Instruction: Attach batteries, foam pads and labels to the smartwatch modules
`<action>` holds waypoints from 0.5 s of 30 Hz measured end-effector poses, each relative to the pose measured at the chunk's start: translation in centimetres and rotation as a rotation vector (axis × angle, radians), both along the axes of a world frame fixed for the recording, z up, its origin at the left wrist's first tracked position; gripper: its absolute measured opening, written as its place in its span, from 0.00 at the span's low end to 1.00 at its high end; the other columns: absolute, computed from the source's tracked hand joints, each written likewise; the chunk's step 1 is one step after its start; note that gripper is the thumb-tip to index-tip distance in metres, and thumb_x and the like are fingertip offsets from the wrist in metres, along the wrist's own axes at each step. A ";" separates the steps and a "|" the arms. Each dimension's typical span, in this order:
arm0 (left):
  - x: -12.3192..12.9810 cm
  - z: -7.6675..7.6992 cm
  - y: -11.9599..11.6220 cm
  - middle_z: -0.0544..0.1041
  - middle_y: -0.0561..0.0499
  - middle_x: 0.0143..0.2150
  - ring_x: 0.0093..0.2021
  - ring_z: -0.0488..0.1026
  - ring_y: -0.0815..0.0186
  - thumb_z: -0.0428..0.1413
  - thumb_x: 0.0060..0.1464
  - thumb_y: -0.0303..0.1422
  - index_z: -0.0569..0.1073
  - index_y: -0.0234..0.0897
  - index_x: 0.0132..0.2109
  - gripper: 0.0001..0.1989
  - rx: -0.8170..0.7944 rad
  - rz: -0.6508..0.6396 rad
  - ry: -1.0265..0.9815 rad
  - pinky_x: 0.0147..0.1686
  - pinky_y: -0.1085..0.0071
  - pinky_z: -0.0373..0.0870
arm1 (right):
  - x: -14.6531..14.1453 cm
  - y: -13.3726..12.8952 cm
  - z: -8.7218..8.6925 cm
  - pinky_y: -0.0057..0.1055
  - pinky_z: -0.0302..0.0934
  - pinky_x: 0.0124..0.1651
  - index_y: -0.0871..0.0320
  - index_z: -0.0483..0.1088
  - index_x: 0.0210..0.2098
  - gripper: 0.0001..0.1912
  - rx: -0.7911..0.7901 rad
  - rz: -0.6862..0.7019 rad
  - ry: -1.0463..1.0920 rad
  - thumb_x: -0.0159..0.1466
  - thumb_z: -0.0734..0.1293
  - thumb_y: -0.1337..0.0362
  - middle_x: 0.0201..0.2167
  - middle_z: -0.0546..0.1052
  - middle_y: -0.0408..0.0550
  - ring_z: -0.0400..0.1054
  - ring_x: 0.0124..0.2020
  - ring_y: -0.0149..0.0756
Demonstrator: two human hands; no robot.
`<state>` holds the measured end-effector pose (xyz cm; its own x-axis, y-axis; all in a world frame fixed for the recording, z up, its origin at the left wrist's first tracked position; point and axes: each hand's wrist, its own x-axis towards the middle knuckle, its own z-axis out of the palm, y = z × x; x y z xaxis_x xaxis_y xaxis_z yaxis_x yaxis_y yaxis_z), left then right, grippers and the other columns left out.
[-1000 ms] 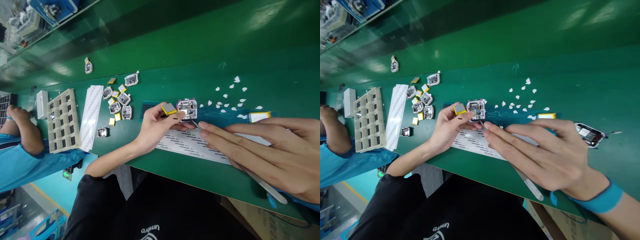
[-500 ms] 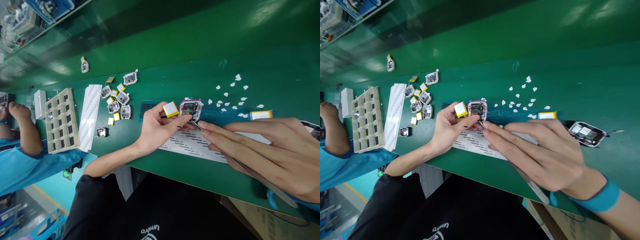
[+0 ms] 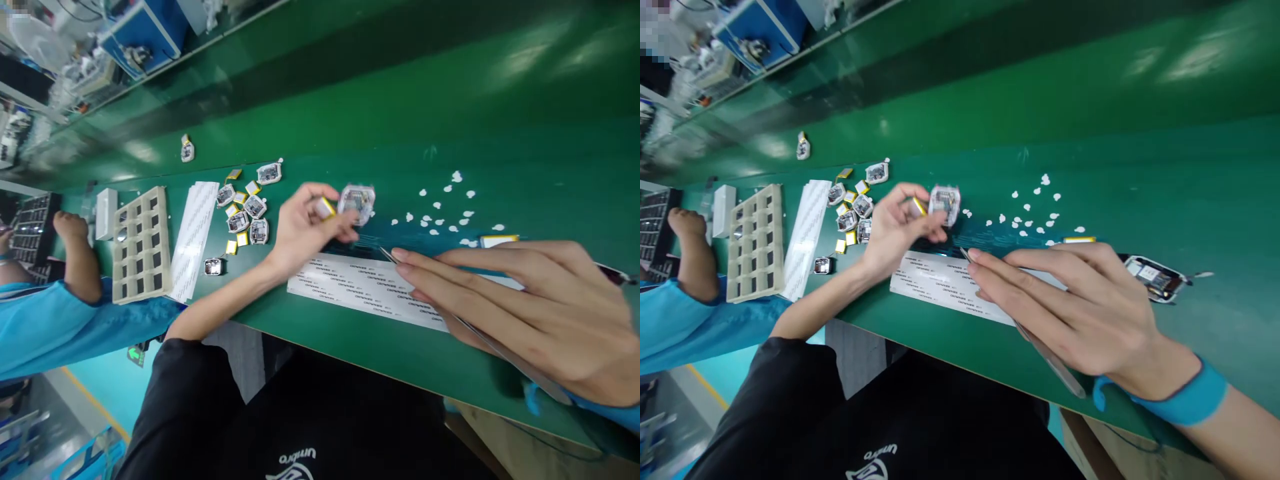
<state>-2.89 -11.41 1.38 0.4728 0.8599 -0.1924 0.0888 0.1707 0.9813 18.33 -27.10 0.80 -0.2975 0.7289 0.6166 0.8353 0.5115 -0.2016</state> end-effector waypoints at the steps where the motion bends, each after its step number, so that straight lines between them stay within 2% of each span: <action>1: 0.2 -0.1 2.5 0.78 0.55 0.30 0.26 0.79 0.67 0.69 0.52 0.38 0.68 0.42 0.44 0.20 0.163 0.029 0.086 0.30 0.67 0.78 | -0.1 0.3 0.2 0.42 0.67 0.45 0.48 0.60 0.73 0.28 0.057 0.059 -0.032 0.75 0.63 0.66 0.52 0.82 0.40 0.78 0.46 0.38; 3: 0.3 -0.4 8.3 0.80 0.51 0.38 0.32 0.80 0.63 0.66 0.53 0.30 0.70 0.43 0.44 0.15 0.547 0.078 0.341 0.36 0.63 0.78 | -0.2 0.9 0.6 0.43 0.65 0.43 0.58 0.58 0.74 0.30 0.126 0.133 -0.074 0.74 0.64 0.70 0.53 0.81 0.46 0.78 0.46 0.40; 4: 0.2 -0.5 11.1 0.81 0.49 0.40 0.37 0.81 0.59 0.65 0.52 0.28 0.71 0.43 0.44 0.14 0.690 0.061 0.494 0.42 0.59 0.78 | -0.3 1.1 0.7 0.43 0.65 0.43 0.59 0.57 0.74 0.31 0.130 0.140 -0.070 0.74 0.64 0.71 0.53 0.81 0.46 0.78 0.46 0.41; 6: -0.8 -0.8 15.7 0.82 0.47 0.41 0.44 0.81 0.52 0.62 0.52 0.26 0.74 0.43 0.45 0.14 0.852 0.040 0.738 0.50 0.53 0.77 | -0.4 1.4 1.1 0.43 0.65 0.42 0.60 0.57 0.74 0.30 0.158 0.157 -0.050 0.74 0.63 0.71 0.52 0.82 0.47 0.78 0.46 0.41; 8: -2.8 -1.0 18.2 0.83 0.44 0.48 0.54 0.78 0.48 0.61 0.55 0.30 0.76 0.44 0.50 0.15 0.955 0.056 0.844 0.58 0.49 0.74 | -0.6 1.5 1.3 0.44 0.65 0.41 0.58 0.59 0.73 0.28 0.159 0.172 -0.050 0.75 0.61 0.71 0.52 0.82 0.46 0.78 0.46 0.41; 10: -5.4 -1.1 18.4 0.82 0.42 0.54 0.61 0.75 0.47 0.59 0.59 0.35 0.78 0.43 0.50 0.13 1.010 0.006 0.874 0.65 0.46 0.70 | -0.7 1.5 1.5 0.44 0.66 0.41 0.57 0.62 0.71 0.26 0.147 0.164 -0.058 0.75 0.62 0.72 0.52 0.82 0.45 0.78 0.46 0.41; 11: -6.8 -1.2 18.0 0.82 0.41 0.55 0.62 0.74 0.48 0.59 0.60 0.39 0.79 0.41 0.49 0.12 1.008 -0.067 0.871 0.68 0.45 0.67 | -0.7 1.6 1.5 0.44 0.66 0.42 0.56 0.64 0.70 0.25 0.151 0.158 -0.053 0.74 0.62 0.72 0.53 0.82 0.44 0.78 0.46 0.40; 13: -9.4 -1.2 16.5 0.82 0.40 0.57 0.65 0.73 0.47 0.62 0.59 0.47 0.79 0.39 0.48 0.18 0.964 -0.246 0.852 0.72 0.42 0.62 | -0.6 1.5 1.3 0.44 0.66 0.43 0.57 0.65 0.69 0.24 0.181 0.150 -0.040 0.75 0.62 0.72 0.54 0.81 0.44 0.78 0.46 0.40; 15: -11.2 -1.2 15.0 0.80 0.38 0.62 0.70 0.70 0.46 0.65 0.56 0.51 0.79 0.39 0.51 0.24 0.948 -0.310 0.829 0.74 0.41 0.58 | -0.3 1.4 1.1 0.45 0.67 0.43 0.59 0.63 0.71 0.25 0.206 0.153 -0.035 0.76 0.60 0.70 0.55 0.81 0.46 0.78 0.47 0.42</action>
<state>-14.11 3.58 0.19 0.7095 0.6978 0.0981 0.6347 -0.6933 0.3412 18.06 -25.68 1.87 -0.4188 0.5340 0.7345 0.7494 0.6600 -0.0526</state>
